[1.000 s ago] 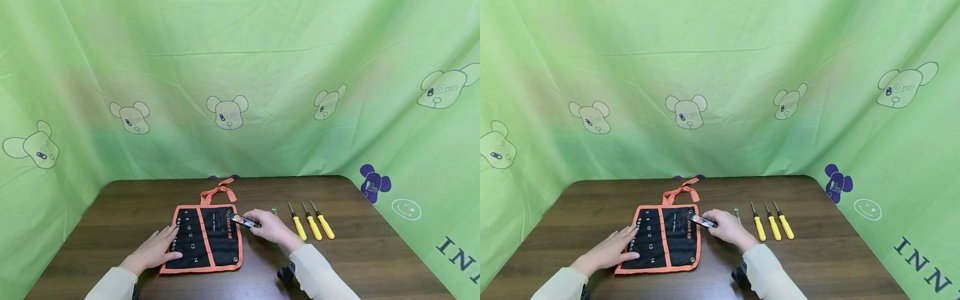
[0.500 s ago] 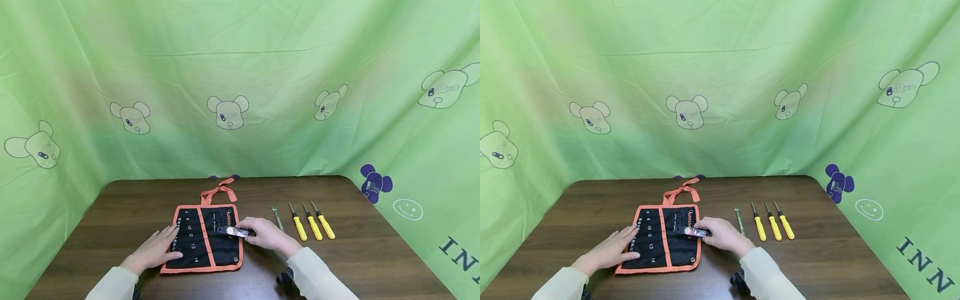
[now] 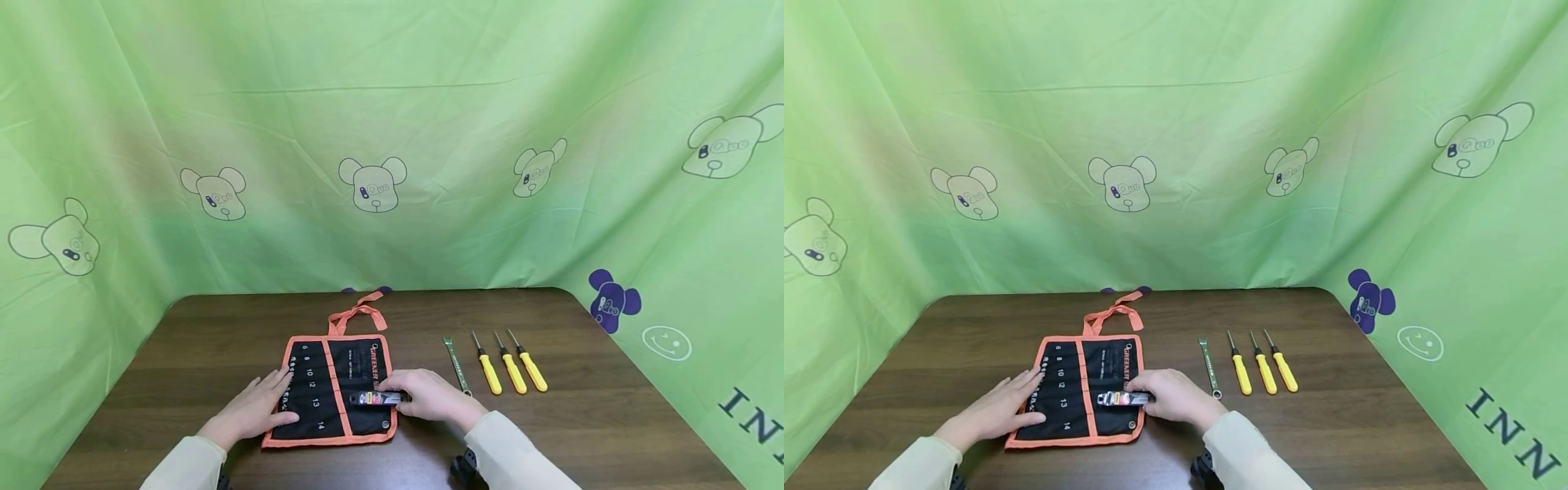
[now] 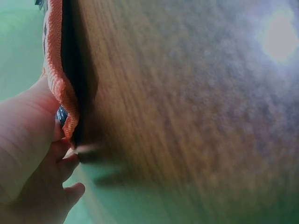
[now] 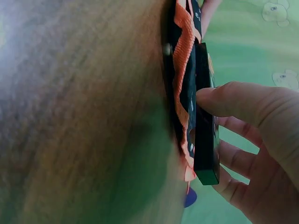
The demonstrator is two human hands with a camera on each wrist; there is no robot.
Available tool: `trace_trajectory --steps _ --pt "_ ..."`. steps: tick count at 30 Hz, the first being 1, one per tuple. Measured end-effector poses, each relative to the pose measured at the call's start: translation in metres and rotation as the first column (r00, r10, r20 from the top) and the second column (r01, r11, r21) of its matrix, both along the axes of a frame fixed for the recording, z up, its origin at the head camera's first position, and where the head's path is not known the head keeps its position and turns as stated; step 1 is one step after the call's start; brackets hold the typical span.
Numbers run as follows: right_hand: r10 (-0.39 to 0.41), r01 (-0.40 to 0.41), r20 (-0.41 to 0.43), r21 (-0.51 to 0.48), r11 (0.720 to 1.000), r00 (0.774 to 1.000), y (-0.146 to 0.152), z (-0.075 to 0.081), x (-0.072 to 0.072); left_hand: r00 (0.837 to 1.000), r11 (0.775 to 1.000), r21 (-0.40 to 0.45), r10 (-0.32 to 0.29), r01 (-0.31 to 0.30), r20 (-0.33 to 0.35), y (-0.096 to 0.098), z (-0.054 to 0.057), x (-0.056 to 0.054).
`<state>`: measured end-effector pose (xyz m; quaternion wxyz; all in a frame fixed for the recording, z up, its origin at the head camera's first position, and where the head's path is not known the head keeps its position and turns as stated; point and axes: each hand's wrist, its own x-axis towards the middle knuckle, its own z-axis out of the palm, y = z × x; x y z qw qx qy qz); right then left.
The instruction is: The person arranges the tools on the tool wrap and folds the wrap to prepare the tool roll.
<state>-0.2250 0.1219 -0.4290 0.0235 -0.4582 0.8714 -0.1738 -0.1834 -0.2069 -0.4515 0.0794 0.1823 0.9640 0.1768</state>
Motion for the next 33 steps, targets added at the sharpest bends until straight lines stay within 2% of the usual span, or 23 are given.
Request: trace_trajectory --steps 9,23,27,33 --pt "0.042 -0.042 0.012 0.032 0.999 0.999 -0.005 0.001 0.007 1.0 1.0 -0.005 -0.001 0.001 -0.01 0.0 0.0 0.0" --pt "0.053 -0.072 0.202 0.089 0.993 0.978 -0.015 0.008 0.01 1.0 1.0 -0.019 0.005 -0.006 -0.01 0.0 -0.002 0.0" --pt "0.057 -0.08 0.21 0.102 0.992 0.976 -0.017 0.008 0.008 1.0 1.0 -0.022 0.007 -0.007 -0.009 0.0 -0.002 0.0" --pt "0.119 -0.14 0.171 0.116 0.983 0.978 -0.019 0.007 0.004 1.0 1.0 -0.022 0.005 -0.005 -0.009 0.0 -0.001 0.0"
